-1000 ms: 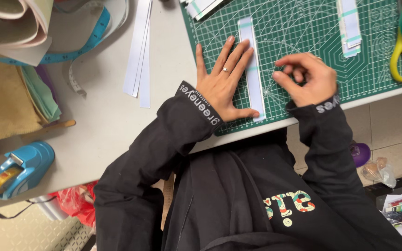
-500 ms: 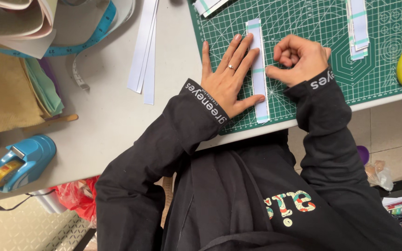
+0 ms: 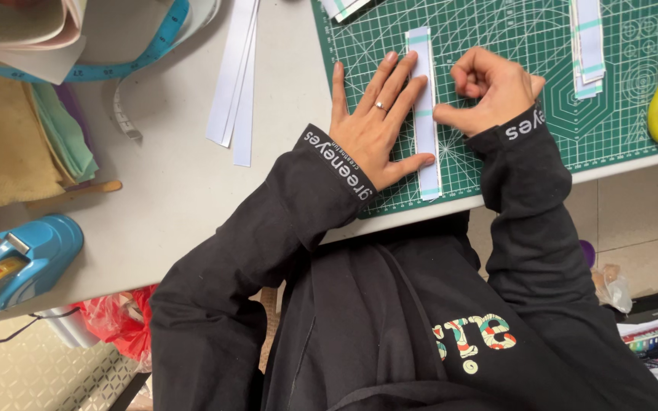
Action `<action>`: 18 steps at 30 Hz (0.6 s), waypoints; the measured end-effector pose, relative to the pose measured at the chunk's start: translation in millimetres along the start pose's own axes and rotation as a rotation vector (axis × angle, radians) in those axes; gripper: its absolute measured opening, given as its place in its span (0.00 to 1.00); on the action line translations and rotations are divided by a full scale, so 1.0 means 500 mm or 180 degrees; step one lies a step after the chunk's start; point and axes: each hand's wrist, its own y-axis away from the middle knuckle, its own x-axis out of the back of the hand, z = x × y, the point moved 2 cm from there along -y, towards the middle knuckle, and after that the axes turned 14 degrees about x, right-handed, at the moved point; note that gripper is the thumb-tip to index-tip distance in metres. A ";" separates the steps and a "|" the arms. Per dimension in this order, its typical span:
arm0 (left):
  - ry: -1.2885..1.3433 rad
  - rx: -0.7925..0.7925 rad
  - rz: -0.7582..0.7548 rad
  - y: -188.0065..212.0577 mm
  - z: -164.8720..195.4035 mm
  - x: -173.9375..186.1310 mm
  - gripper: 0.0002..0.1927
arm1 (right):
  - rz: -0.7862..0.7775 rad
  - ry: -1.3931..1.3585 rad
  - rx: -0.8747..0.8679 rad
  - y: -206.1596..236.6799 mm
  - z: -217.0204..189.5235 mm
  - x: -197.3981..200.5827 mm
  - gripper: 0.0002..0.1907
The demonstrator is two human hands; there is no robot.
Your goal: The person folds narrow paper strips with light blue markings on a green cutting mat. They align each strip, fold it in half lengthwise, and press the crease with their fingers. The person repeats this process for multiple strips, stacking the folded pieces on the mat.
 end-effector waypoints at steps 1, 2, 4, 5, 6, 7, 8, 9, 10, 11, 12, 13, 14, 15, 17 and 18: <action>0.0013 0.0007 -0.0009 0.001 0.001 0.001 0.53 | 0.0073 -0.0017 0.0017 -0.001 -0.001 0.002 0.19; 0.0006 0.0019 -0.0032 0.003 0.002 0.001 0.52 | 0.0144 -0.0028 0.0020 -0.002 -0.002 0.004 0.19; -0.0029 0.0022 -0.0055 0.003 0.002 0.003 0.52 | 0.0148 -0.0088 0.0042 -0.002 -0.007 0.007 0.19; -0.0022 0.0038 -0.0086 0.003 0.002 0.004 0.52 | 0.0071 -0.0143 0.0059 -0.002 -0.009 0.007 0.19; -0.0014 0.0059 -0.0108 0.002 0.004 0.004 0.52 | -0.0010 -0.0194 0.0086 -0.002 -0.011 0.007 0.20; -0.0007 0.0083 -0.0123 0.001 0.004 0.004 0.52 | 0.0092 -0.0034 0.0119 -0.003 -0.013 0.009 0.19; -0.0007 0.0081 -0.0114 0.000 0.004 0.005 0.52 | 0.0190 0.0124 0.0144 -0.005 -0.014 0.008 0.18; 0.0000 0.0082 -0.0116 0.000 0.005 0.004 0.52 | 0.0280 0.0278 0.0161 -0.007 -0.015 0.006 0.18; 0.0002 0.0079 -0.0122 0.001 0.005 0.004 0.53 | 0.0312 0.0222 0.0186 -0.012 -0.013 0.007 0.18; -0.0001 0.0068 -0.0104 0.002 0.005 0.004 0.52 | 0.0340 0.0172 0.0207 -0.020 -0.011 0.008 0.18; -0.0008 0.0055 -0.0083 0.003 0.005 0.004 0.52 | 0.0373 0.0121 0.0232 -0.030 -0.007 0.010 0.19; -0.0020 0.0031 -0.0061 0.003 0.004 0.005 0.52 | 0.0379 0.0005 0.0276 -0.042 -0.003 0.010 0.19; -0.0031 0.0042 -0.0072 0.003 0.005 0.003 0.53 | 0.0385 -0.0103 0.0317 -0.054 0.001 0.013 0.19; -0.0049 0.0053 -0.0072 0.003 0.004 0.003 0.53 | 0.0398 -0.0212 0.0370 -0.068 0.003 0.014 0.19; -0.0073 0.0061 -0.0077 0.001 0.003 0.003 0.53 | 0.0482 0.0020 0.0371 -0.095 0.006 0.017 0.17; -0.0074 0.0058 -0.0088 -0.001 0.004 0.002 0.53 | 0.0514 0.0130 0.0371 -0.108 0.005 0.018 0.15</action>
